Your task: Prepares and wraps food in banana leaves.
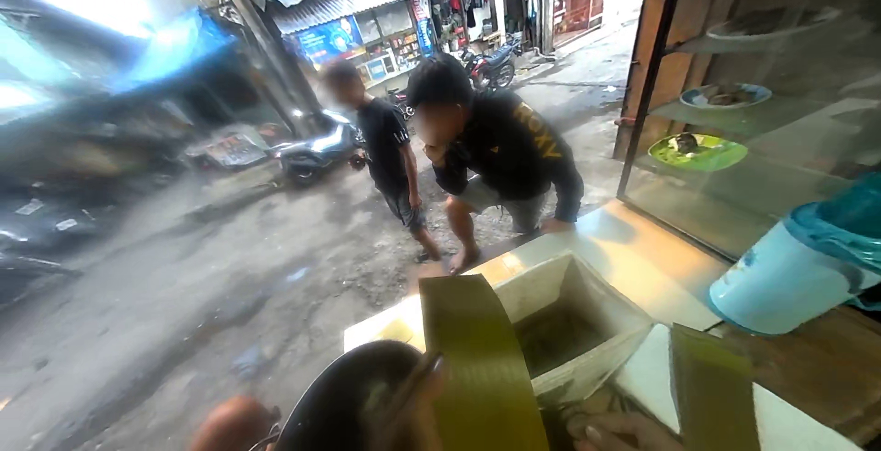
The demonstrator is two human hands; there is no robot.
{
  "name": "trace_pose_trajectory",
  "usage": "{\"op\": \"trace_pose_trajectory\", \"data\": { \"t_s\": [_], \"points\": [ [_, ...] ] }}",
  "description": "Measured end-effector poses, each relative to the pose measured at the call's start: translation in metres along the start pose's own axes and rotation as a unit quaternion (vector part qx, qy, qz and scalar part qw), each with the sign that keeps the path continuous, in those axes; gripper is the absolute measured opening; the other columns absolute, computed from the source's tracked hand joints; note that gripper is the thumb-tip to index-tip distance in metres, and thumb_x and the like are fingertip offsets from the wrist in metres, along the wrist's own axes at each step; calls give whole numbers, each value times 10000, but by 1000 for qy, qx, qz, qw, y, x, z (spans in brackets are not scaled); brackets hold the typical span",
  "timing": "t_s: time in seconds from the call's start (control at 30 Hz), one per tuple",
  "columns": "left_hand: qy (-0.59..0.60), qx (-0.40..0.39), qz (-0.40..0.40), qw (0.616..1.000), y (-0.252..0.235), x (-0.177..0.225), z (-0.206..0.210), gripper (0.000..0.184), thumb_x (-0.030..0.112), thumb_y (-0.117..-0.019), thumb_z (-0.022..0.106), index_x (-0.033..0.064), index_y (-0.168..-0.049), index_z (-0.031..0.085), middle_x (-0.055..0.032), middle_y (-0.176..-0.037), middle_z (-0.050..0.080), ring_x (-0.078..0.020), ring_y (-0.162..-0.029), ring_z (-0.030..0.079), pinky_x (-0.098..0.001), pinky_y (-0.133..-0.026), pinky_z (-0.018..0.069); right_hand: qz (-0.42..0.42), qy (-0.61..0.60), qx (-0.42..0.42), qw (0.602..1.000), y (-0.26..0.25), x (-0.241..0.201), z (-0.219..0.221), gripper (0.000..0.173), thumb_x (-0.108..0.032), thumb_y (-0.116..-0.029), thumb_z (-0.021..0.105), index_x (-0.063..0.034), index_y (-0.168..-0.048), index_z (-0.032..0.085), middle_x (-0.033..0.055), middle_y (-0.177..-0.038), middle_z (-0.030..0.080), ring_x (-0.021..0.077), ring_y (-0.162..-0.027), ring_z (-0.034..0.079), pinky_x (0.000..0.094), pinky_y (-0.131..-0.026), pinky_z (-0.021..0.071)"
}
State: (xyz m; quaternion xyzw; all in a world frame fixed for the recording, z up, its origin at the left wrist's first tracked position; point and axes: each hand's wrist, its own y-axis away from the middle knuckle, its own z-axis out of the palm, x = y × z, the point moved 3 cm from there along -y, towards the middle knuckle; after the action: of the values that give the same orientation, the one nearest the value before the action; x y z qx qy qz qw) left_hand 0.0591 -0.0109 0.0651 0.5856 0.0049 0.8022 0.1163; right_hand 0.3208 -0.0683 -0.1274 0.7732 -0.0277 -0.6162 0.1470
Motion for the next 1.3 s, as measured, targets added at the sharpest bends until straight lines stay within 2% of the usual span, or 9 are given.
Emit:
{"op": "trace_pose_trajectory", "data": {
  "t_s": [0.13, 0.2, 0.27, 0.4, 0.53, 0.63, 0.97, 1.13, 1.3],
  "points": [
    [-100, -97, 50, 989, 1, -8, 14, 315, 76, -1083, 350, -18, -1295, 563, 1, -1121, 714, -60, -1044, 685, -301, -963, 574, -274, -222, -105, 930, 11, -119, 13, 682, -579, -1007, 507, -119, -1510, 486, 2, -1425, 608, 141, -1281, 590, 370, -1045, 526],
    [-206, -134, 134, 960, -2, -13, 20, 240, 42, -1038, 488, -59, -1195, 638, -36, -1105, 676, -61, -1018, 655, -271, -913, 571, -262, -263, -91, 924, 15, -151, 30, 363, -412, -1047, 530, -226, -1352, 598, -121, -1247, 690, 18, -1144, 633, 279, -1004, 532],
    [-266, -98, 217, 934, -5, -12, 16, 283, 58, -990, 610, -66, -1242, 644, -107, -1115, 659, -121, -985, 657, -266, -829, 592, -159, -400, -12, 903, 13, -168, 45, 227, -163, -1094, 425, -101, -1227, 598, -4, -1100, 752, 112, -1036, 713, 345, -953, 587],
    [-256, -25, 184, 949, -12, -10, -15, 676, 307, -1009, 592, -80, -1515, 366, -170, -1347, 594, -165, -1097, 658, -319, -901, 578, -172, -620, 0, 765, -8, -174, 43, 458, -356, -1106, 353, -34, -1410, 470, 188, -1368, 623, 310, -1244, 630, 486, -1034, 537],
    [-73, -50, 29, 996, 6, -35, -15, 441, 183, -953, 691, -20, -1304, 517, -48, -1081, 710, -156, -951, 721, -388, -828, 638, -228, -659, 24, 716, -12, -182, 45, 431, -355, -1086, 438, -37, -1361, 534, 166, -1294, 663, 256, -1193, 661, 451, -1020, 550],
    [-80, -3, 18, 997, 13, -44, -3, 266, -1, -910, 708, -31, -1155, 610, -73, -957, 736, -159, -790, 722, -341, -686, 631, -223, -601, 134, 756, -5, -185, 52, 320, -211, -1119, 314, -45, -1268, 543, 107, -1160, 722, 186, -1061, 719, 393, -946, 600],
    [-173, 33, 134, 975, 12, -44, 3, 517, -21, -876, 713, -95, -1338, 491, -129, -1088, 721, -166, -935, 735, -337, -804, 639, -329, -382, 260, 823, 12, -168, 68, 219, -78, -1048, 490, -82, -1259, 549, -38, -1198, 718, 82, -1112, 681, 311, -990, 573],
    [-472, 5, 211, 856, 15, -31, 1, 480, 56, -874, 682, -26, -1343, 622, -194, -1191, 666, -260, -1010, 695, -432, -846, 598, -311, -70, 278, 906, 13, -162, 69, 308, -78, -1048, 481, 163, -1234, 527, 89, -1172, 660, -11, -1138, 598, 224, -1033, 491],
    [-574, -111, 239, 775, 14, -3, -4, 454, 17, -927, 546, 205, -1300, 725, -141, -1206, 659, -288, -1104, 642, -438, -885, 566, -214, 73, 184, 957, 4, -160, 54, 288, -54, -993, 469, 111, -1185, 607, 165, -1010, 690, 143, -960, 674, 341, -891, 548]
  ]
}}
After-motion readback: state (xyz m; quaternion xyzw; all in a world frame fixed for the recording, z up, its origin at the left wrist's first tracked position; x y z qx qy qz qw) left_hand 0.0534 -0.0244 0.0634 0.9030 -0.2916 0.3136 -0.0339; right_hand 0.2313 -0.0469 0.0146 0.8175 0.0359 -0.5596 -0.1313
